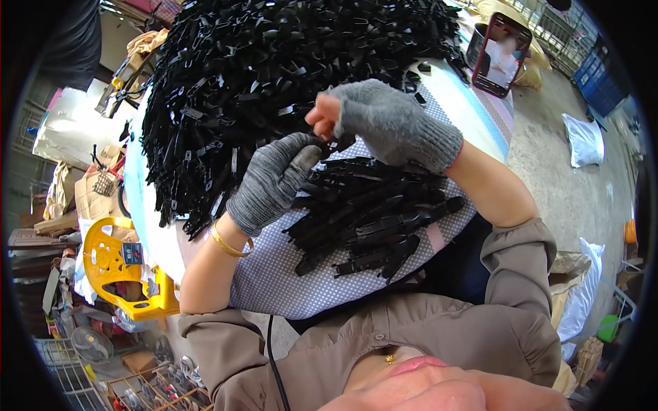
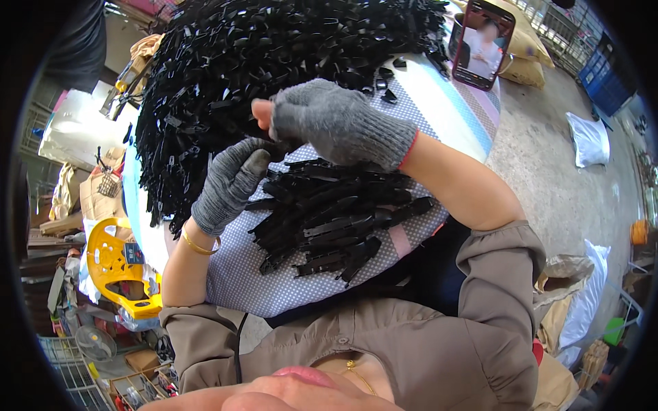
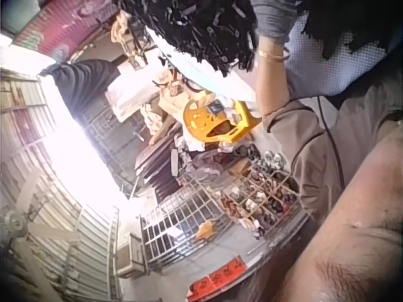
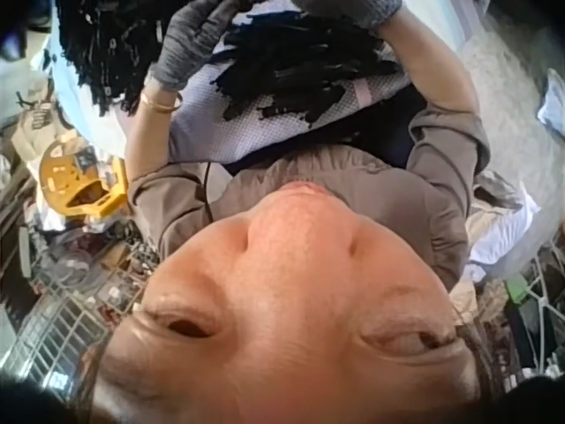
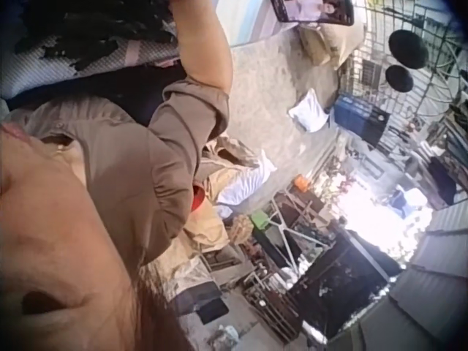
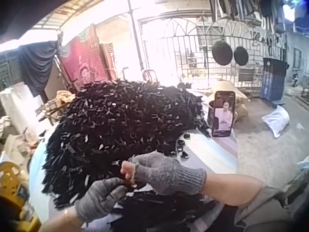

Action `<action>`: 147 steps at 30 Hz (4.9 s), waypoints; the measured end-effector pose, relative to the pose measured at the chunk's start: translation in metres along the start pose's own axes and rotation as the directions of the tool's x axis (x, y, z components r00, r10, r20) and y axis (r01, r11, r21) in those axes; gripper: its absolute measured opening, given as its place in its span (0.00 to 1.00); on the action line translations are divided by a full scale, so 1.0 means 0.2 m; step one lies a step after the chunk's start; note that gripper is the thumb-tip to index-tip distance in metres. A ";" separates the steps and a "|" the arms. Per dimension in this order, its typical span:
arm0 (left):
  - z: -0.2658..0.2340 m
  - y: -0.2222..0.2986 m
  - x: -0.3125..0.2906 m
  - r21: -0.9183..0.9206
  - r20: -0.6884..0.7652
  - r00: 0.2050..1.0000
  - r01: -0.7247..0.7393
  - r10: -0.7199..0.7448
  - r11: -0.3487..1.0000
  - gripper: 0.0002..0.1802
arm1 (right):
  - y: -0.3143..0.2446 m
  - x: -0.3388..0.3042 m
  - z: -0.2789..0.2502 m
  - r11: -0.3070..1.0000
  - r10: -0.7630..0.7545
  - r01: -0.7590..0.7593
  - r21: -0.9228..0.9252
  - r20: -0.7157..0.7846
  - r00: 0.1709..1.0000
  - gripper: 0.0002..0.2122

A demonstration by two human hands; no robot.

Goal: Sorting black plastic components from a large pile into organized groups on a workstation surface.

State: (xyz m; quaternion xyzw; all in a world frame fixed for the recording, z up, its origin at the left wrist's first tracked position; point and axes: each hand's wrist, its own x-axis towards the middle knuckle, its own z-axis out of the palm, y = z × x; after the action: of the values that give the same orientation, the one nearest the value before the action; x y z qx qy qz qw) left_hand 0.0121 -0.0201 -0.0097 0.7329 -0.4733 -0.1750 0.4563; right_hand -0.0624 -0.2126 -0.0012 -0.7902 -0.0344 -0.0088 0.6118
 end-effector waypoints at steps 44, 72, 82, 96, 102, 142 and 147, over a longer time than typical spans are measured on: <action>0.14 -0.05 0.27 0.884 -0.087 0.991 0.123 -0.101 0.450 0.17 | 0.13 0.11 -0.17 0.612 -0.142 0.036 -0.790 -0.065 0.988 0.08; 0.05 -0.05 0.07 -0.253 -0.102 0.981 0.136 -0.166 0.958 0.14 | 0.10 0.04 -0.09 0.960 0.114 -0.064 0.273 -0.172 0.979 0.08; 0.04 0.00 0.07 -0.194 -0.121 0.960 0.227 -0.253 0.954 0.13 | 0.08 0.02 -0.09 0.971 0.063 -0.024 0.240 -0.158 0.985 0.08; 0.15 0.08 0.07 0.067 -0.019 0.997 -0.076 0.078 0.995 0.12 | -0.05 -0.02 0.06 0.935 0.033 -0.022 0.354 -0.025 0.999 0.31; 0.19 0.14 0.04 0.250 -0.031 0.964 -0.249 0.265 0.936 0.12 | 0.01 0.01 0.02 0.871 -0.227 0.172 0.460 0.067 0.972 0.36; 0.03 -0.15 0.20 0.350 -0.267 0.909 -0.219 0.321 0.911 0.12 | 0.17 0.13 -0.16 0.926 -0.096 -0.023 -0.378 -0.293 0.951 0.06; -0.04 -0.14 0.19 -0.514 -0.322 0.944 -0.108 -0.075 0.851 0.12 | 0.20 0.15 -0.18 0.960 -0.106 0.023 -0.280 -0.283 0.953 0.07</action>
State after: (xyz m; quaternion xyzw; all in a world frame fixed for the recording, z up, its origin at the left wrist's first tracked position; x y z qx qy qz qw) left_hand 0.0518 -0.0452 -0.0210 0.5951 -0.3306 -0.1682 0.7129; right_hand -0.0298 -0.2571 -0.0295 -0.8553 0.0328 -0.1514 0.4944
